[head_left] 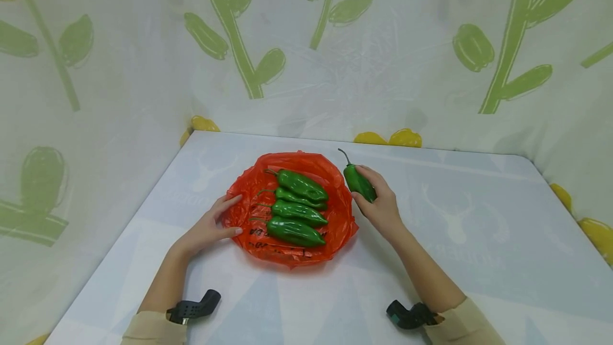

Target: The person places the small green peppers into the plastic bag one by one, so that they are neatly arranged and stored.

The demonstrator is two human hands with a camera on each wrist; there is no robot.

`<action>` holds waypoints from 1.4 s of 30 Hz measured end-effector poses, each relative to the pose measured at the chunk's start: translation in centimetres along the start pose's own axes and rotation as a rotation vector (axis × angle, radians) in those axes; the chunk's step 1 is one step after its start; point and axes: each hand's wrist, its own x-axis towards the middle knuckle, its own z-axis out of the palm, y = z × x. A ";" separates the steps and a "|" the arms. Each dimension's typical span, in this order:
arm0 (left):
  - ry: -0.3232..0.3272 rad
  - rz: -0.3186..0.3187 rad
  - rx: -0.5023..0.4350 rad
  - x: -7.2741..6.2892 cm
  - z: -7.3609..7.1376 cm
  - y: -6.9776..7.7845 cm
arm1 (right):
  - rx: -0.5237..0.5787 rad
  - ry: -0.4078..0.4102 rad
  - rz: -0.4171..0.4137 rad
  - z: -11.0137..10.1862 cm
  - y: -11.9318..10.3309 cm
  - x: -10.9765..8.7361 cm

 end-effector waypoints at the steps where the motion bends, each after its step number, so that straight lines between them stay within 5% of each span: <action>1: 0.000 0.001 0.000 0.0 0.0 0.0 | 0.005 -0.004 -0.007 0.1 -0.1 0.1; 27: -0.008 0.007 0.014 -0.2 -0.2 0.1 | 0.055 -0.113 -0.216 2.8 -3.1 1.1; 42: -0.004 0.014 0.009 -0.1 -0.1 0.1 | -0.019 -0.245 -0.307 5.1 -3.8 1.5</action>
